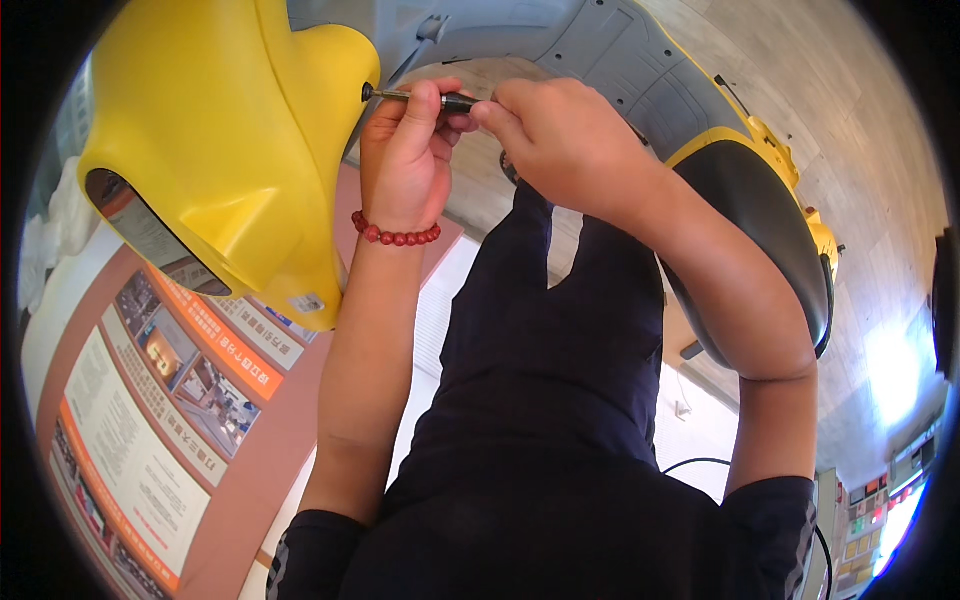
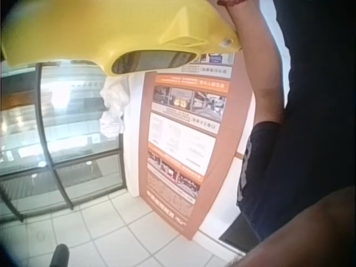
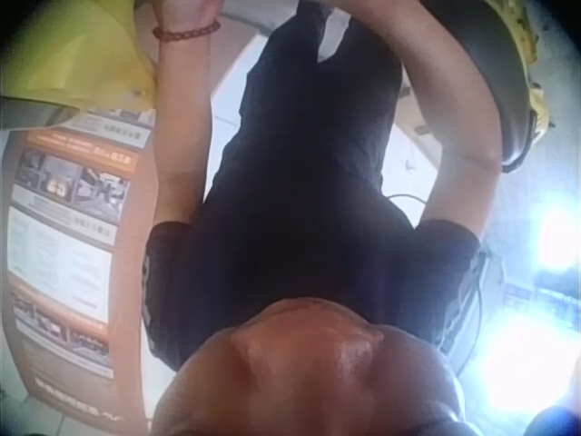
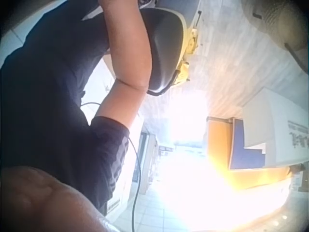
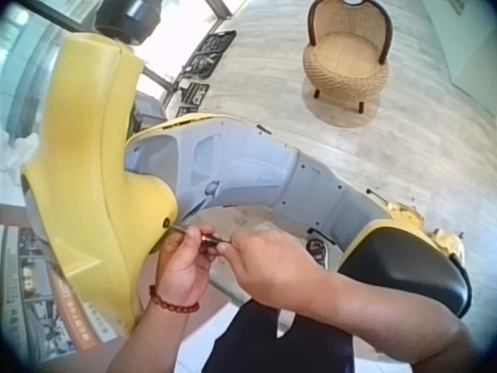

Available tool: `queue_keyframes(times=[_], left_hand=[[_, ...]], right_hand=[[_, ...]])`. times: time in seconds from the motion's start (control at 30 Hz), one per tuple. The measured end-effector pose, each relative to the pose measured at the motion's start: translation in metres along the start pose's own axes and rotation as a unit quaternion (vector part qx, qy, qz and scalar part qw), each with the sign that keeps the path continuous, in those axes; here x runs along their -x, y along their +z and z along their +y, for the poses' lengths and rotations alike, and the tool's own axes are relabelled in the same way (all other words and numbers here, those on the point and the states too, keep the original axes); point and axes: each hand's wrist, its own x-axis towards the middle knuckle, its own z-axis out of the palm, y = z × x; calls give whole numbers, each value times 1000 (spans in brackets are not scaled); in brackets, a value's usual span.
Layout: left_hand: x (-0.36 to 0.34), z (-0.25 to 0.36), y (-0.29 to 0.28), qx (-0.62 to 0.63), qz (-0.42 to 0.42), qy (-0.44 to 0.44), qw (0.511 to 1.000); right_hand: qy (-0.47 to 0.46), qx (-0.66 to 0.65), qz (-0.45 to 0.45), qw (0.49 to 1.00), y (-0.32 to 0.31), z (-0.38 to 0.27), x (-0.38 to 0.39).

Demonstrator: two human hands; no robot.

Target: Repairing or maintaining a yellow electric scooter by removing body panels and using a screwdriver.

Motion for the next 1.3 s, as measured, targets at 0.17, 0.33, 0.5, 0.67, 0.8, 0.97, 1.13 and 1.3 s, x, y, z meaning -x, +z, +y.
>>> queue_keyframes(times=[0.17, 0.33, 0.5, 0.67, 0.8, 0.97, 1.13, 1.3], left_hand=[[0, -1, -6, -4, -27, -1, 1000], [-1, -1, -2, 10, -5, 1, 1000], [-1, -1, -1, 7, 0, 5, 1000], [0, -1, -3, 4, -3, -5, 1000], [0, -2, -3, 5, 0, 0, 1000], [-2, -1, 1, 3, 9, -2, 1000], [1, -1, -1, -6, 26, -9, 1000], [2, -2, 3, -13, 29, -13, 999]], right_hand=[[20, -45, -42, 998, -9, -2, -5], [25, -77, -74, 994, -10, 5, -9], [40, -103, -98, 989, -12, 7, -11], [115, -148, -160, 969, -18, 2, -14], [94, -170, -143, 970, -12, 10, -14], [104, -189, -176, 960, -13, 16, -18], [58, -157, -129, 978, -12, 6, -12], [77, -157, -117, 978, -8, 11, -10]])
